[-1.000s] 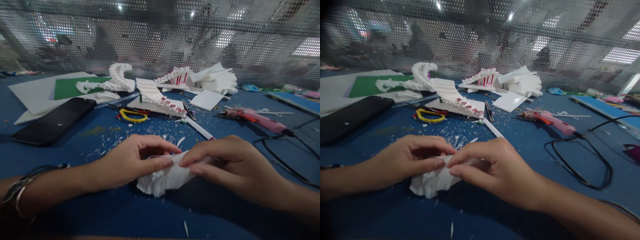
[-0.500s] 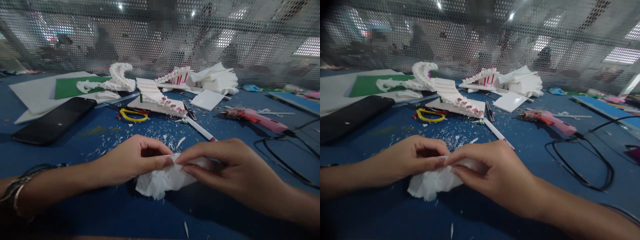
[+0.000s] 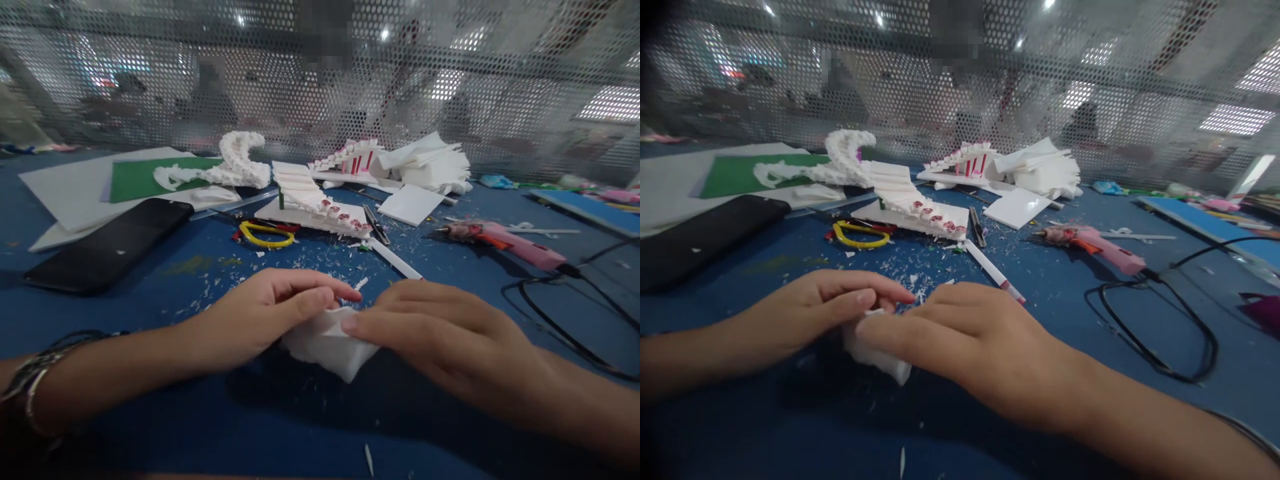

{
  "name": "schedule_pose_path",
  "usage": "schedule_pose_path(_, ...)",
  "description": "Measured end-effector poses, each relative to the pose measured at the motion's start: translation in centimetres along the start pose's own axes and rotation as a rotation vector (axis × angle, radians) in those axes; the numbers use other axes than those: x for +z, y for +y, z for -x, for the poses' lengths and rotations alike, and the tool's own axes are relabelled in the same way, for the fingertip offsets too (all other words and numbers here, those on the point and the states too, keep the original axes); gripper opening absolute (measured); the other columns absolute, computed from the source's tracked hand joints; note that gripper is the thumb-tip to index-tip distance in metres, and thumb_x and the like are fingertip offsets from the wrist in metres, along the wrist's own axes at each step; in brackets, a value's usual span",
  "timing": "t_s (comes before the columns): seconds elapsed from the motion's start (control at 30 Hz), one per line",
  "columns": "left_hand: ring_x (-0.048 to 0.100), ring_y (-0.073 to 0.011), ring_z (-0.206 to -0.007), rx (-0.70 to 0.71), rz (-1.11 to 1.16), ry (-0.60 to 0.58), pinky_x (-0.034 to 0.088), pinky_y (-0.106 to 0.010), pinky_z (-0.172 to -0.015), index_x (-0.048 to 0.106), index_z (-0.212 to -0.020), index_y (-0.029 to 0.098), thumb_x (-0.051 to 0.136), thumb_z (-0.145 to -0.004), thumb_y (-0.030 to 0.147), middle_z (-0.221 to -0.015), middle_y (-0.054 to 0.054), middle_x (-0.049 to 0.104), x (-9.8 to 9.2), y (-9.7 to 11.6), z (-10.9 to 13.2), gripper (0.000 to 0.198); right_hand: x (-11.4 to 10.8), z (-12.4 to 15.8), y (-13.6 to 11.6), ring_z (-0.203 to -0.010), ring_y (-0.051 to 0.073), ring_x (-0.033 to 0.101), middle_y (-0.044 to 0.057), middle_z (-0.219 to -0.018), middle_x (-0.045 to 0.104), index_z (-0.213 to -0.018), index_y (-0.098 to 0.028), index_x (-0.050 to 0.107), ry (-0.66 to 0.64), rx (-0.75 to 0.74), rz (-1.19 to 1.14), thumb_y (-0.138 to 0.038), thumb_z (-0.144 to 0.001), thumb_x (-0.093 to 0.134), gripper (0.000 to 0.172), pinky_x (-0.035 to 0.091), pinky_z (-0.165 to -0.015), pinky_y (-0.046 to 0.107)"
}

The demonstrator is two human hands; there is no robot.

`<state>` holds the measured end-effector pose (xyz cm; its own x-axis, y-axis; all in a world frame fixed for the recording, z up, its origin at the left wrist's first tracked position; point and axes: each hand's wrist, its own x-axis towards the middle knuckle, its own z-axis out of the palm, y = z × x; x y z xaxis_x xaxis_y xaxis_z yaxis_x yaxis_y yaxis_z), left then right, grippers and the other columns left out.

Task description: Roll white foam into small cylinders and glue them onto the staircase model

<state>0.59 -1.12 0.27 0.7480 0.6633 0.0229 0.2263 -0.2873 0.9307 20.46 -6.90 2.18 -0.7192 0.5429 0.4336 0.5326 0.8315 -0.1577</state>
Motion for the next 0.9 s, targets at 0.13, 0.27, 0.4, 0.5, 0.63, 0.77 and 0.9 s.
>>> schedule_pose_path(0.13,0.061,-0.0119,-0.079,0.063,0.053,-0.051,0.048,-0.017,-0.062,0.059,-0.101,0.023,0.049,-0.08,0.029,-0.089,-0.001,0.066,0.1,0.9,0.3,0.024,-0.6,0.0,-0.2,-0.078,0.013,0.06,0.003,-0.081,0.067,-0.108,-0.016,0.049,0.053,-0.102,0.187,-0.012,-0.087,0.03,0.028,0.047,-0.065,0.025)
schedule_pose_path(0.27,0.06,-0.0116,-0.084,0.145,0.081,-0.009,0.048,-0.017,-0.066,0.055,-0.103,0.021,0.053,-0.078,0.021,-0.097,-0.002,0.063,-0.3,1.9,0.3,0.025,-1.6,0.0,-0.3,-0.092,0.017,0.058,0.007,-0.093,0.067,-0.096,-0.017,0.058,0.103,-0.408,0.541,-0.016,-0.086,0.04,0.02,0.047,-0.071,0.029)
schedule_pose_path(0.4,0.059,-0.0128,-0.086,0.26,0.009,-0.039,0.048,-0.019,-0.068,0.049,-0.111,0.02,0.057,-0.074,0.021,-0.098,-0.004,0.06,-1.4,2.7,-0.1,0.037,-2.7,-0.5,-0.3,-0.088,0.017,0.06,0.004,-0.09,0.069,-0.088,-0.022,0.061,0.095,-0.67,0.884,-0.018,-0.081,0.05,0.013,0.049,-0.066,0.026)
schedule_pose_path(0.5,0.057,-0.0106,-0.08,0.358,-0.252,-0.026,0.045,-0.018,-0.068,0.049,-0.11,0.021,0.056,-0.076,0.02,-0.088,-0.001,0.061,-1.8,2.9,-0.2,0.035,-2.9,-0.7,-0.2,-0.087,0.015,0.059,0.004,-0.09,0.069,-0.094,-0.021,0.06,0.078,-0.67,0.977,-0.015,-0.084,0.043,0.02,0.049,-0.065,0.023)
schedule_pose_path(0.63,0.052,-0.0132,-0.071,0.696,-0.802,0.01,0.04,-0.023,-0.068,0.059,-0.091,0.012,0.041,-0.084,0.014,-0.079,-0.005,0.061,-0.9,2.3,0.0,0.019,-1.9,0.2,0.2,-0.083,0.015,0.059,0.005,-0.088,0.068,-0.094,-0.016,0.058,0.03,-0.46,0.801,-0.011,-0.083,0.042,0.019,0.047,-0.067,0.027)
schedule_pose_path(0.77,0.049,-0.015,-0.063,0.78,-0.968,-0.096,0.038,-0.024,-0.061,0.06,-0.08,0.01,0.034,-0.086,0.01,-0.072,-0.007,0.061,0.5,0.7,0.1,0.026,0.0,0.9,-0.1,-0.076,0.019,0.058,0.009,-0.087,0.065,-0.087,-0.012,0.057,-0.12,-0.1,0.439,-0.025,-0.084,0.042,0.02,0.046,-0.064,0.032)
schedule_pose_path(0.9,0.053,-0.0128,-0.071,0.544,-0.694,-0.233,0.042,-0.019,-0.063,0.058,-0.075,0.013,0.052,-0.079,0.016,-0.079,-0.004,0.059,0.5,-0.7,-0.2,0.008,1.8,0.7,-0.7,-0.074,0.017,0.054,0.005,-0.08,0.06,-0.085,-0.015,0.055,-0.245,0.2,0.089,-0.032,-0.08,0.051,0.018,0.043,-0.063,0.029)
